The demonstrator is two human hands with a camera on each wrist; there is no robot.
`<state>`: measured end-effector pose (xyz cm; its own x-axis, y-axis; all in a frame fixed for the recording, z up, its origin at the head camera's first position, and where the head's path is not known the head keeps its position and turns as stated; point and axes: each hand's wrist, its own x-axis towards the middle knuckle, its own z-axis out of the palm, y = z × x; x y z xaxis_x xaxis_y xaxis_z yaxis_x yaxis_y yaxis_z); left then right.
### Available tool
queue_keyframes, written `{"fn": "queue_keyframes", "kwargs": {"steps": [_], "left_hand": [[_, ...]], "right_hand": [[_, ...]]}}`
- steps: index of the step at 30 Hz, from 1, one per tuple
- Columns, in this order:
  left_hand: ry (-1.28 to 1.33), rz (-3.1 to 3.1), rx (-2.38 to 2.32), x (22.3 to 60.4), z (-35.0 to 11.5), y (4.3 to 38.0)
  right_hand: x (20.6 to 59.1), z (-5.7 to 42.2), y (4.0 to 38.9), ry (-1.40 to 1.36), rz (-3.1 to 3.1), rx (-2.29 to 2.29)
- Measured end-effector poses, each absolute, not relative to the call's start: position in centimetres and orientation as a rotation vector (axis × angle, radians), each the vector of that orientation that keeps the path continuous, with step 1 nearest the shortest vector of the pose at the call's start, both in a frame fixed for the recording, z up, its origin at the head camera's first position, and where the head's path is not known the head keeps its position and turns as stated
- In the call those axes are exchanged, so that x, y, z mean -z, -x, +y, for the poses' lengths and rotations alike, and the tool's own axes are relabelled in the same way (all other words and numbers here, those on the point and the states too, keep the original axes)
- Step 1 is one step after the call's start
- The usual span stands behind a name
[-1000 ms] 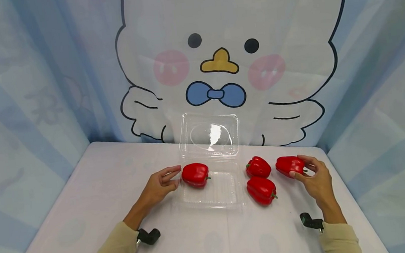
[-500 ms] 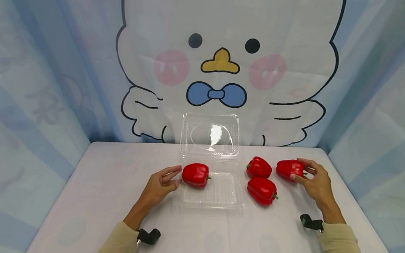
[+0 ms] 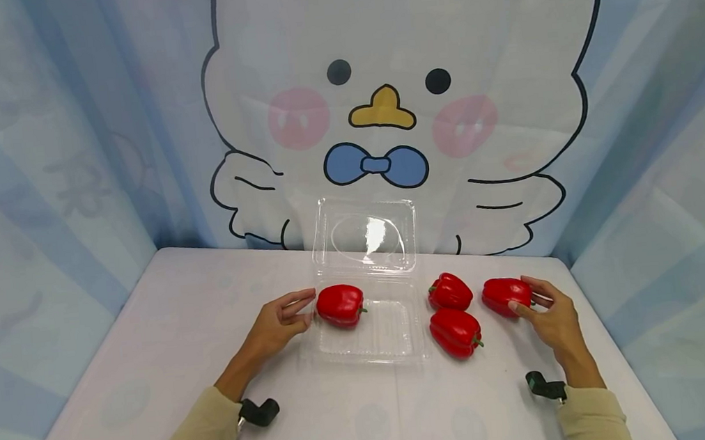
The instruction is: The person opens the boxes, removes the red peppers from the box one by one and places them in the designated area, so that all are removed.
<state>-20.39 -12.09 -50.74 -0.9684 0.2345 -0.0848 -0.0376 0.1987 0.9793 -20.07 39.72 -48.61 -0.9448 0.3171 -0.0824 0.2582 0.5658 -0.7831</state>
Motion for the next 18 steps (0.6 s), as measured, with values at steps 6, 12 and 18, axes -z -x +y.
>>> {"fn": "queue_keyframes", "kwargs": {"steps": [6, 12, 18], "left_hand": [[-0.177, 2.257, -1.851, 50.7, -12.1, 20.4], [-0.191, 2.269, -1.845, 50.9, -12.1, 20.4], [-0.186, 2.271, -1.841, 50.8, -12.0, 20.4]], "right_hand": [[48.7, 39.9, 20.0, 0.512, -2.728, -1.364], [49.0, 40.4, 20.2, 0.526, -2.733, -1.386], [49.2, 40.9, 20.5, 0.526, -2.726, -1.362]]}}
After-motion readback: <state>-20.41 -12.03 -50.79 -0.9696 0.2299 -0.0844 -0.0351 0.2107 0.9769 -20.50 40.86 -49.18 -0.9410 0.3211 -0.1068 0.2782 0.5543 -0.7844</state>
